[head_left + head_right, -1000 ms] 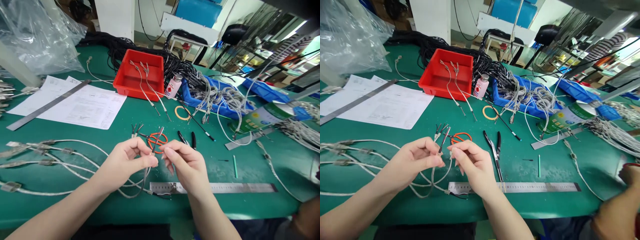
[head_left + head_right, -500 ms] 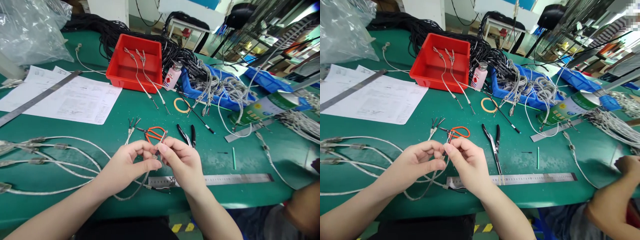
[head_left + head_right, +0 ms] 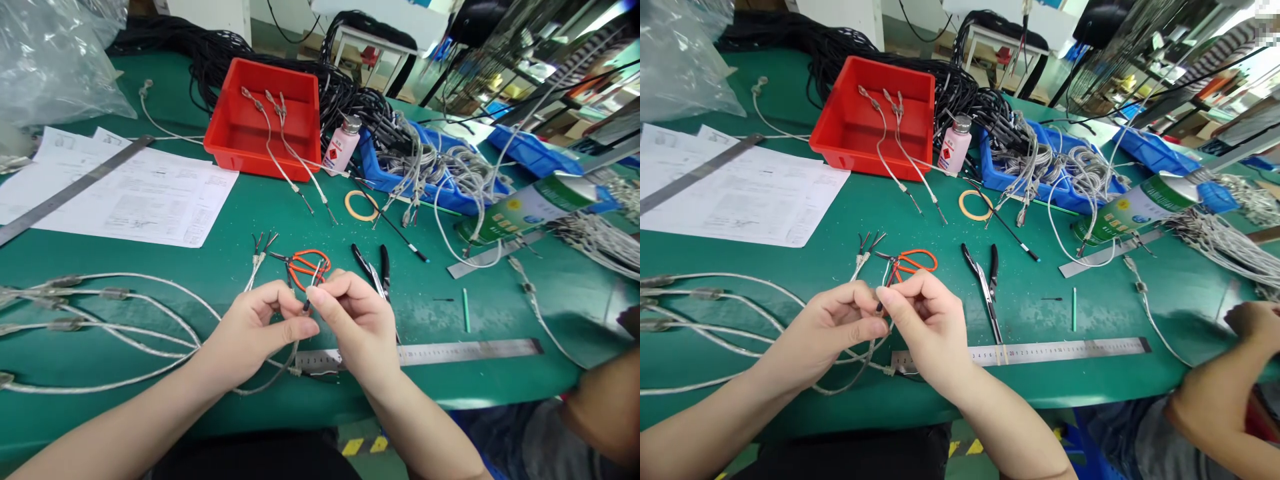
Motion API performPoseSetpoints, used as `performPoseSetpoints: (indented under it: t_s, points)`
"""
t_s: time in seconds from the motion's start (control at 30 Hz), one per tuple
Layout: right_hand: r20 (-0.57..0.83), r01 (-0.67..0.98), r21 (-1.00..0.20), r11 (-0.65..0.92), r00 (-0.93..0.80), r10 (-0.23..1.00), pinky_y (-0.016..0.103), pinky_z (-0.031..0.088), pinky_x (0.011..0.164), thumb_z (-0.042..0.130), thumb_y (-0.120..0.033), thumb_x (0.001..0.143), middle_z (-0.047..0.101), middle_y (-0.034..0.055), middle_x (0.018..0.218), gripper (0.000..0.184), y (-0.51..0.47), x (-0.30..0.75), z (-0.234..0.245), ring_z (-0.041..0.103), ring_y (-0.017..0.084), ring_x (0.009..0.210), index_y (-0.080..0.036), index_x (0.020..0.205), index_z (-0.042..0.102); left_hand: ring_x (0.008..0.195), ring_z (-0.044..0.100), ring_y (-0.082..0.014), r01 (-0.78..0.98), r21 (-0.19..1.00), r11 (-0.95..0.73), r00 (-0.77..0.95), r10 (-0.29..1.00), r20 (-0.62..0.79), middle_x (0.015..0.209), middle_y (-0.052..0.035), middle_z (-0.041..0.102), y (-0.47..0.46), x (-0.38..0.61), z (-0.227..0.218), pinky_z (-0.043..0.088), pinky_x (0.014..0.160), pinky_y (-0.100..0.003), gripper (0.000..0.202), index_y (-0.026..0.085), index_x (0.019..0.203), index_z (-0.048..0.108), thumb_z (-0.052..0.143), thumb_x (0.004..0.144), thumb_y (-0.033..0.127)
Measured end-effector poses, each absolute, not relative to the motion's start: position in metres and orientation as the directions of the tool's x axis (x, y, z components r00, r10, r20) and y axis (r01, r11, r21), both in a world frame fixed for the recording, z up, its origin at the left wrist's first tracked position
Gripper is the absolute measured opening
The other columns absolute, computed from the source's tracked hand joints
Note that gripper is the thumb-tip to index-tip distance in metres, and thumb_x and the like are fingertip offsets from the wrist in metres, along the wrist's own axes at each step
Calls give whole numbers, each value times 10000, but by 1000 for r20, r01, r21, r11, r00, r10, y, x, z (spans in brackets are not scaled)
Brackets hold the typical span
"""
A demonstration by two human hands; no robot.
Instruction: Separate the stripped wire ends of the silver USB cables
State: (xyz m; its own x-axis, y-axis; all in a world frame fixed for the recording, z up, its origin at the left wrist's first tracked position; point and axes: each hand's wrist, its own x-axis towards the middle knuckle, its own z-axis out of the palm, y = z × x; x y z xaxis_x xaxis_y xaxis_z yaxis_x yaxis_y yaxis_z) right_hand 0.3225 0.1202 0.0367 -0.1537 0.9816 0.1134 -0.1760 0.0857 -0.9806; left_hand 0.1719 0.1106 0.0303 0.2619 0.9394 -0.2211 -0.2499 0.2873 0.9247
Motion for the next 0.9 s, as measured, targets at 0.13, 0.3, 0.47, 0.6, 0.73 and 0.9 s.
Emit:
performPoseSetpoints:
  t_s: [0.13,0.3,0.47,0.6,0.73,0.9]
  points:
    - [97,-241,-968,66,-120,988,165,476,599,712,-199,865,622,-39,707,92,121,323,34,555,51,630,-199,784,667,600,472,-54,-269,926,265,250,948,-199,603,89,556,111,173,30,363,586,-199,238,177,646,571,800,714,172]
    - [33,-279,-960,-34,-233,972,192,511,624,655,-285,911,631,-12,840,82,124,324,33,560,65,661,-226,950,696,692,575,-79,-310,896,319,282,931,-233,681,63,652,111,173,25,436,686,-203,154,186,685,655,800,733,178]
    - [12,-137,-989,-51,-426,905,249,554,650,663,-269,883,596,38,983,85,130,330,40,620,133,834,-222,910,728,876,629,-149,-278,897,343,388,895,-222,774,8,716,110,166,20,448,865,-259,194,204,748,752,691,866,344]
    - [62,-136,-991,10,-386,920,321,533,868,638,-286,915,678,58,1016,118,130,332,40,613,180,1049,-227,867,729,808,577,-135,-164,956,243,271,943,-193,735,14,656,113,159,23,423,810,-237,327,195,721,708,601,914,437]
    - [-65,-249,-952,-181,-412,909,244,497,592,678,-326,892,713,25,793,147,124,328,38,637,122,671,-200,819,654,728,546,-115,-251,947,202,95,978,-184,750,29,626,117,154,29,432,701,-222,156,214,830,711,687,862,365]
    - [-140,-206,-947,-247,-428,893,193,365,467,752,-325,822,610,-32,602,223,119,323,37,470,62,490,-183,749,597,713,592,-108,-313,915,256,233,954,-187,751,14,656,119,152,36,464,685,-220,45,197,765,760,733,800,195]
